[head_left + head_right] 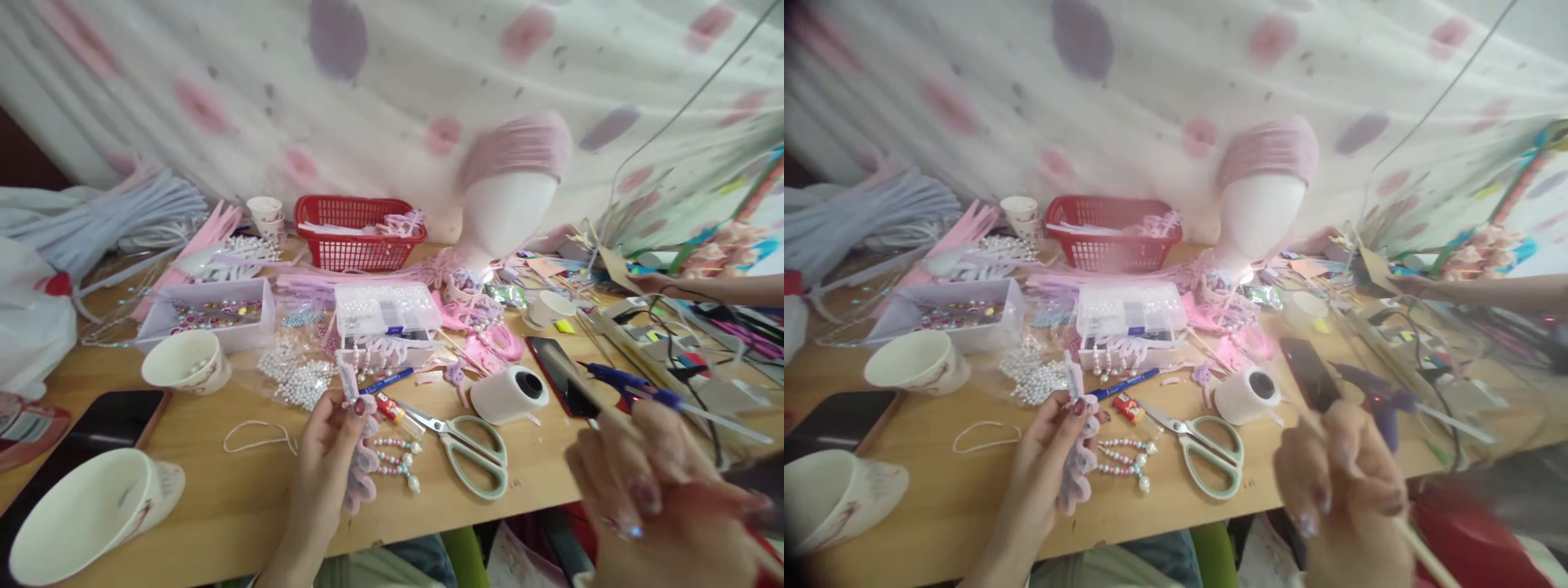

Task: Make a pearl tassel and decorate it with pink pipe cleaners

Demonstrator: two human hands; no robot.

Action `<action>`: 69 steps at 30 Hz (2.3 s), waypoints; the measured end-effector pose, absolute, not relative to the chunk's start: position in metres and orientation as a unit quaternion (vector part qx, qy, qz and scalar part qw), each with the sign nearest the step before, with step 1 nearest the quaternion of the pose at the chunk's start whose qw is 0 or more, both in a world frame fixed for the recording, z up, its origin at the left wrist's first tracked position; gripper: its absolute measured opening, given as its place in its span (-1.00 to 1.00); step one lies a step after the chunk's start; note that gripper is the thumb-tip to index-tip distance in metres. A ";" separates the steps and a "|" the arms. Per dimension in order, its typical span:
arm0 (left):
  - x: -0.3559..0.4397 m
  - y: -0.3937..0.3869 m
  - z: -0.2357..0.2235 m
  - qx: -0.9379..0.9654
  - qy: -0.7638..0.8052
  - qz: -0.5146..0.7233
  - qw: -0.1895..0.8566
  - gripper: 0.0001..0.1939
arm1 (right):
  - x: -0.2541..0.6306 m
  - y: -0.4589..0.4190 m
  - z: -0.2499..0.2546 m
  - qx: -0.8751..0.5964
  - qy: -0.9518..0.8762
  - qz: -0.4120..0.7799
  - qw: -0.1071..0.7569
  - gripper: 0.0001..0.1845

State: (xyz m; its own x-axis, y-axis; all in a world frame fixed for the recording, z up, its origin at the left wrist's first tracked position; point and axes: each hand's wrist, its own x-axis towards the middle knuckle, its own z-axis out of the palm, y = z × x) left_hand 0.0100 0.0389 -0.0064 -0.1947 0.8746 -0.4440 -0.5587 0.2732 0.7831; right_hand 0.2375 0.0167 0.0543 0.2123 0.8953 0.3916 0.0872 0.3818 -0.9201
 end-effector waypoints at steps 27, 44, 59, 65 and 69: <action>0.020 0.026 -0.008 0.136 0.564 0.500 0.643 -0.54 | 0.123 0.076 -0.002 -0.412 -0.355 0.560 0.625 -0.28; 0.020 0.028 -0.007 0.151 0.562 0.491 0.649 -0.51 | 0.133 0.068 -0.016 -0.406 -0.331 0.586 0.618 -0.38; 0.020 0.028 -0.006 0.162 0.553 0.499 0.648 -0.51 | 0.134 0.065 -0.018 -0.419 -0.329 0.581 0.616 -0.44; 0.017 0.028 -0.008 0.188 0.558 0.482 0.649 -0.47 | 0.131 0.061 -0.015 -0.453 -0.310 0.567 0.615 -0.51; 0.017 0.028 -0.007 0.175 0.579 0.461 0.650 -0.43 | 0.131 0.058 -0.014 -0.479 -0.313 0.554 0.604 -0.79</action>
